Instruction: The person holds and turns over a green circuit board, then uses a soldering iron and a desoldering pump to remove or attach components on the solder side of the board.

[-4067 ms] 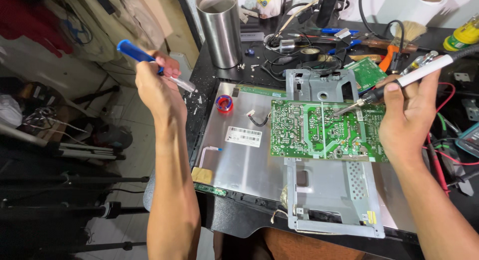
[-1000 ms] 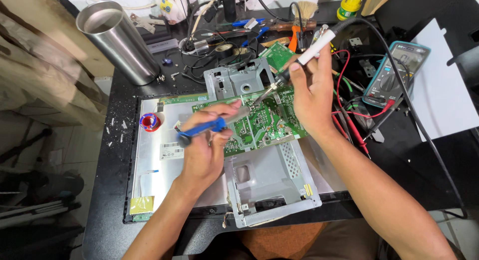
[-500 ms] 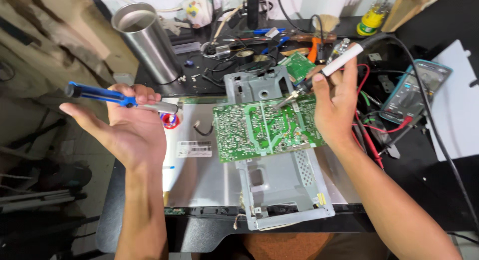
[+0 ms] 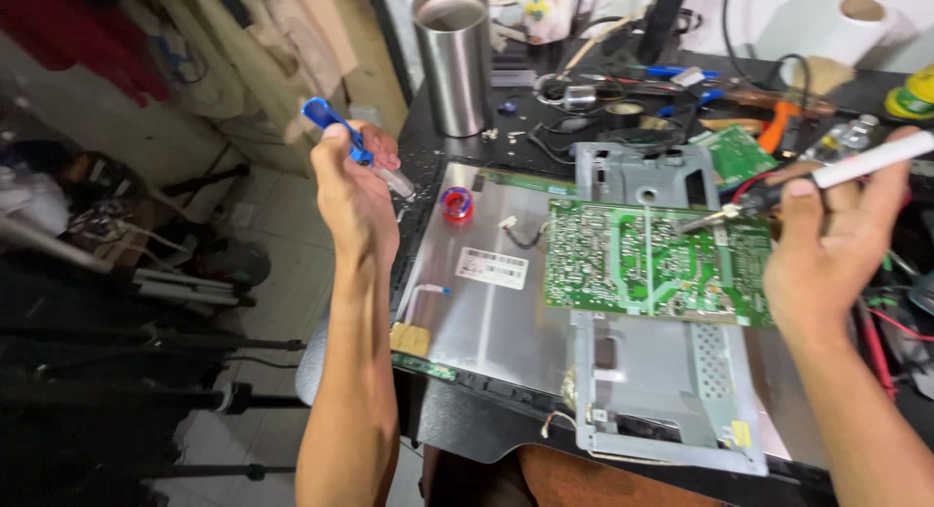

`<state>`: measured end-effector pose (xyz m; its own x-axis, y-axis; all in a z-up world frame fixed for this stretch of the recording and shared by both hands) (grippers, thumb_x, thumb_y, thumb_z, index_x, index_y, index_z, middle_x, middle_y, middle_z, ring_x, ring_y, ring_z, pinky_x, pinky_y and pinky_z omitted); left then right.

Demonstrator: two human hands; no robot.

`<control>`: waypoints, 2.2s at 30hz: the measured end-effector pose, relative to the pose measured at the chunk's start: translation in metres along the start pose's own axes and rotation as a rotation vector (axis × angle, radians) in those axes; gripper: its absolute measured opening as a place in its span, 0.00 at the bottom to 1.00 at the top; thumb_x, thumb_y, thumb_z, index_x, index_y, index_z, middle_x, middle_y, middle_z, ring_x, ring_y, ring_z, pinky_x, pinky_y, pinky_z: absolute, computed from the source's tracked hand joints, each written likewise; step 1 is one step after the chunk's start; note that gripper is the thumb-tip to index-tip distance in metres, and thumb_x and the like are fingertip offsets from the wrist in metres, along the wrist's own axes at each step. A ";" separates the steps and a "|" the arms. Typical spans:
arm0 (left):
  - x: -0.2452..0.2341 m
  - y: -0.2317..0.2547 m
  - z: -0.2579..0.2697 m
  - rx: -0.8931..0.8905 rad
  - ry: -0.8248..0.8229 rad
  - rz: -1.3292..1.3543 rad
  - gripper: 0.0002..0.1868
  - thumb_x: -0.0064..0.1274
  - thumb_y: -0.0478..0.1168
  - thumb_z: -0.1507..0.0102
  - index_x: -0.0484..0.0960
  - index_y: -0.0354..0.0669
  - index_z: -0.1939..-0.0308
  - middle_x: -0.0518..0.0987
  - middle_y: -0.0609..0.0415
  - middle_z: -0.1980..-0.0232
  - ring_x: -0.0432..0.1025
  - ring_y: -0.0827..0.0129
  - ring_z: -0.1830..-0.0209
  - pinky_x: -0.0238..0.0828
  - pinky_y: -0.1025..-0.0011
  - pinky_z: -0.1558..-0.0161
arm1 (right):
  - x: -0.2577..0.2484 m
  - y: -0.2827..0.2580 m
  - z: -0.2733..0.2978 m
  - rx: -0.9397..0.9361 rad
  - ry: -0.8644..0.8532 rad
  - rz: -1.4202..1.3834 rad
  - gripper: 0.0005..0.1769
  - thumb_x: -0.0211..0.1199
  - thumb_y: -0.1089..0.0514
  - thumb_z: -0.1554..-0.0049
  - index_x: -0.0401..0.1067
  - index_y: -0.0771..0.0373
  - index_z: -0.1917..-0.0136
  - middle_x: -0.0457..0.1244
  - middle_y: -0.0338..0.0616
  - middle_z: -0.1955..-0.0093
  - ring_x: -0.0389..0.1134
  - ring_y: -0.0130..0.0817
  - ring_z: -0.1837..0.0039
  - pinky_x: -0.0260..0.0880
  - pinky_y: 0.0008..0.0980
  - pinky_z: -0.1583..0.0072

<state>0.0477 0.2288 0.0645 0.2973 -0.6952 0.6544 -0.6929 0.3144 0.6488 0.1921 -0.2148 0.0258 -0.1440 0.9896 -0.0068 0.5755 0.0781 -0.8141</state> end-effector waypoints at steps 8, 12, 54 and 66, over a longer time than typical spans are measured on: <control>-0.012 0.007 -0.004 0.056 0.017 -0.102 0.10 0.36 0.40 0.27 0.67 0.39 0.61 0.66 0.53 0.65 0.61 0.67 0.62 0.61 0.66 0.55 | -0.002 0.008 0.003 -0.004 -0.026 0.046 0.41 0.42 0.77 0.27 0.27 0.64 0.10 0.60 0.47 0.38 0.64 0.28 0.43 0.64 0.22 0.39; -0.011 0.012 -0.003 0.113 0.023 -0.087 0.11 0.36 0.41 0.28 0.68 0.38 0.61 0.66 0.52 0.65 0.62 0.66 0.62 0.60 0.66 0.54 | -0.005 0.009 0.004 -0.017 -0.015 0.074 0.40 0.50 0.73 0.23 0.28 0.64 0.11 0.60 0.47 0.37 0.64 0.28 0.43 0.62 0.22 0.43; -0.020 0.004 -0.010 0.144 0.042 0.067 0.07 0.42 0.34 0.28 0.66 0.41 0.46 0.69 0.53 0.57 0.65 0.66 0.54 0.65 0.63 0.46 | 0.004 -0.009 -0.001 -0.014 0.016 0.051 0.40 0.48 0.75 0.24 0.30 0.68 0.09 0.60 0.45 0.40 0.63 0.26 0.43 0.63 0.21 0.40; 0.094 -0.055 0.053 -0.112 -0.258 -0.012 0.17 0.48 0.44 0.25 0.62 0.41 0.38 0.79 0.41 0.41 0.77 0.52 0.39 0.74 0.58 0.35 | 0.011 -0.015 -0.007 -0.071 0.026 0.022 0.37 0.53 0.68 0.24 0.34 0.69 0.14 0.62 0.45 0.40 0.63 0.27 0.42 0.65 0.25 0.34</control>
<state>0.0783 0.1122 0.0697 0.1180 -0.8366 0.5350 -0.6091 0.3646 0.7043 0.1873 -0.2040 0.0422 -0.1103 0.9939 -0.0083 0.6340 0.0639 -0.7707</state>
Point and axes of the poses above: each hand's wrist, its own z-axis away from the middle knuckle, its own x-axis out of the palm, y = z × x, the point moved 8 cm from there along -z, towards the middle knuckle
